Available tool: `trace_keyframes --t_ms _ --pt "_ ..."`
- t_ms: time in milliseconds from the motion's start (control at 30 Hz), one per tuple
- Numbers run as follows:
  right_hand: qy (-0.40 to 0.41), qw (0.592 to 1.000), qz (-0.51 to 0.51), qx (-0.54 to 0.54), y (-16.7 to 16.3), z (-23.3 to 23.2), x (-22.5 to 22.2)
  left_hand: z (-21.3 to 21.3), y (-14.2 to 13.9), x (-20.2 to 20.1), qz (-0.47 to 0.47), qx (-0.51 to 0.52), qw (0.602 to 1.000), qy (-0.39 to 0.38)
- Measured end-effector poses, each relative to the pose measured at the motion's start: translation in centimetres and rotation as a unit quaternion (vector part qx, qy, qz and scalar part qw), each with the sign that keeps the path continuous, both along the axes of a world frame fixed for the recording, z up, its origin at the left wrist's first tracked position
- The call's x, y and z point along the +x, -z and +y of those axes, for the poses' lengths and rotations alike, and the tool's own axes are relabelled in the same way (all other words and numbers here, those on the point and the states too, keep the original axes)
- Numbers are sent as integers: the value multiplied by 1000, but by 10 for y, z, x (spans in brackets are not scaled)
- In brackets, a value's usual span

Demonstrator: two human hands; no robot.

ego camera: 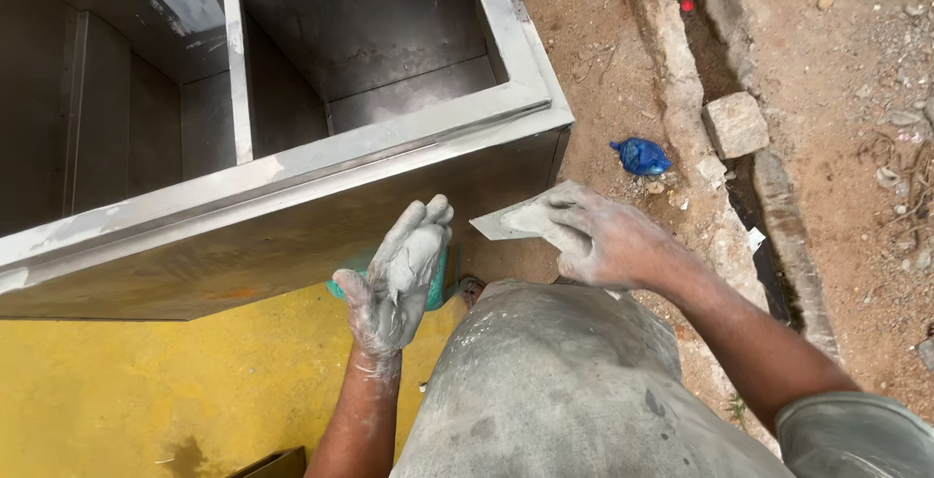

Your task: The person applies gray putty filler to the seams and edges of stainless steel cabinet frames, spreading it with a small hand trowel and smoothing it over panels, corners, and undersides of several cabinet units.

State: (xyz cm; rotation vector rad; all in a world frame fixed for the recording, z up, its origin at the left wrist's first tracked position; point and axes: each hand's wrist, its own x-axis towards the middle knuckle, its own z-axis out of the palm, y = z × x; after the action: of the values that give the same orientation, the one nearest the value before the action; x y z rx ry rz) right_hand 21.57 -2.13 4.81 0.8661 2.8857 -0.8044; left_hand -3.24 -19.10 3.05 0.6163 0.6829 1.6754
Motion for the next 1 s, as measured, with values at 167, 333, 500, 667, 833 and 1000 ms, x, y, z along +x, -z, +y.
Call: trace_keyframes --t_ms 167,333,500,667,833,1000 --pt "-71 930 199 -301 -16 13 16 33 -22 24 157 -7 985 76" --pt "-79 747 201 -628 -5 54 17 97 -53 53 194 -59 972 120" --pt "-169 475 111 -857 11 98 30 142 -58 74 323 -56 945 15" --pt "-239 314 122 -911 1 128 46 140 -26 92 412 -312 846 -135" --pt "-67 290 243 -923 2 157 25 111 -4 173 189 -362 870 -277" --pt "-105 336 312 -882 53 130 13 117 10 244 19 -182 884 -430"
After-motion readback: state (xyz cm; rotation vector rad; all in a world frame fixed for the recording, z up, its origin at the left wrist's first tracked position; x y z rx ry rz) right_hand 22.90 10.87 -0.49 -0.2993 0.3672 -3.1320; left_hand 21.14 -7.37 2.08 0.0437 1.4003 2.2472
